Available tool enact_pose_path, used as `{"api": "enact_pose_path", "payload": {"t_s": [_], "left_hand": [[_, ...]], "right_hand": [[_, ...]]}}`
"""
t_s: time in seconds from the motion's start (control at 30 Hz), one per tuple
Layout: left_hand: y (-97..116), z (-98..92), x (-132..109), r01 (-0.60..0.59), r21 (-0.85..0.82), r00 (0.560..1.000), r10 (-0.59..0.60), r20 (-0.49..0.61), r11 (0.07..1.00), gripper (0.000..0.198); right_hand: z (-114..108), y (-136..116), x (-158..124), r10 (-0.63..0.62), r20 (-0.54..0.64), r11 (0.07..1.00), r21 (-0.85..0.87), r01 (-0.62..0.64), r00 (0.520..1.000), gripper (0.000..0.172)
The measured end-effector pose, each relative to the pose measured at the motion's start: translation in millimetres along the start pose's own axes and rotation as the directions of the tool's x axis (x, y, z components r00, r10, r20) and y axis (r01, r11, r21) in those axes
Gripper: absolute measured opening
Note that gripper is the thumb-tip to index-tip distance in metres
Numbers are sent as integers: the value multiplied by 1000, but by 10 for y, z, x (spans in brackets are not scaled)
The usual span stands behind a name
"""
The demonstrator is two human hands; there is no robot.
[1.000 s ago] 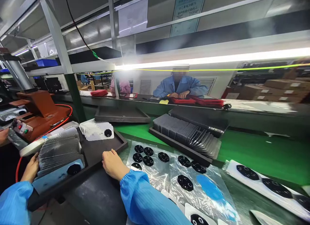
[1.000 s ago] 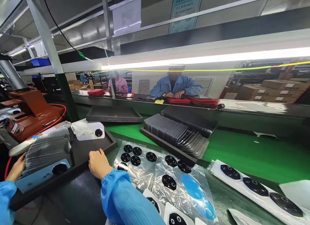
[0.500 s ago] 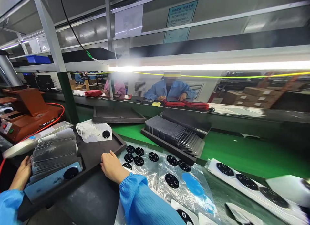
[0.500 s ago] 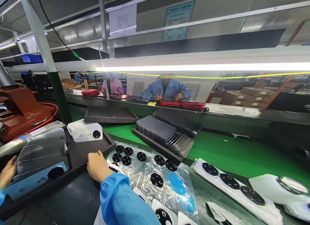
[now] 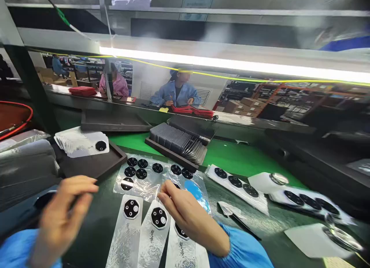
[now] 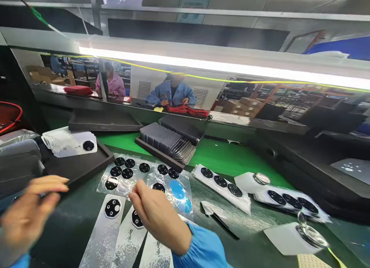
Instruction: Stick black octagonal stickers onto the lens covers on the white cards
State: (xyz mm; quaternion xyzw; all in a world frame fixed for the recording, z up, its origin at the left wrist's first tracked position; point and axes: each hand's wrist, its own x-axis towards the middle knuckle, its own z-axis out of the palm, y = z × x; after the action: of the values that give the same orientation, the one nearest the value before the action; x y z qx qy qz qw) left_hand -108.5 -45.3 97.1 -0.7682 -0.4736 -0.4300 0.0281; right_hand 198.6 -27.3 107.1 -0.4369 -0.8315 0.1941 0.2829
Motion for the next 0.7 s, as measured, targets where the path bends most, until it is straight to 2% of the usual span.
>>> {"api": "enact_pose_path", "payload": {"t_s": [0.03, 0.1, 0.17, 0.27, 0.4, 0.53, 0.6, 0.7], "left_hand": [[163, 201, -1, -97, -109, 988, 109, 109, 989, 16], [436, 580, -14, -283, -231, 905, 339, 258, 931, 15], [605, 880, -44, -412, -261, 829, 478, 289, 873, 20], [656, 1153, -85, -528, -214, 789, 568, 236, 822, 26], [554, 1290, -72, -568, -200, 761, 602, 242, 798, 28], [509, 1355, -64, -558, -321, 745, 632, 211, 765, 37], [519, 1392, -103, -513, -394, 768, 612, 186, 763, 38], [556, 1430, -203, -409, -495, 812, 553, 186, 767, 41]], "right_hand": [[73, 47, -126, -12, -10, 1000, 4, 12, 1000, 26], [273, 130, -345, -51, -31, 999, 9, 51, 998, 31], [487, 194, -499, -107, -88, 994, -12, 106, 990, 34], [724, 268, -600, -151, -184, 988, -34, 147, 971, 38], [834, 344, -595, -125, -273, 991, 19, 135, 954, 43], [836, 392, -586, -171, -298, 984, -5, 177, 939, 49], [838, 400, -600, -195, -351, 980, -30, 197, 916, 55], [848, 382, -624, -241, -496, 964, -24, 264, 834, 53]]}}
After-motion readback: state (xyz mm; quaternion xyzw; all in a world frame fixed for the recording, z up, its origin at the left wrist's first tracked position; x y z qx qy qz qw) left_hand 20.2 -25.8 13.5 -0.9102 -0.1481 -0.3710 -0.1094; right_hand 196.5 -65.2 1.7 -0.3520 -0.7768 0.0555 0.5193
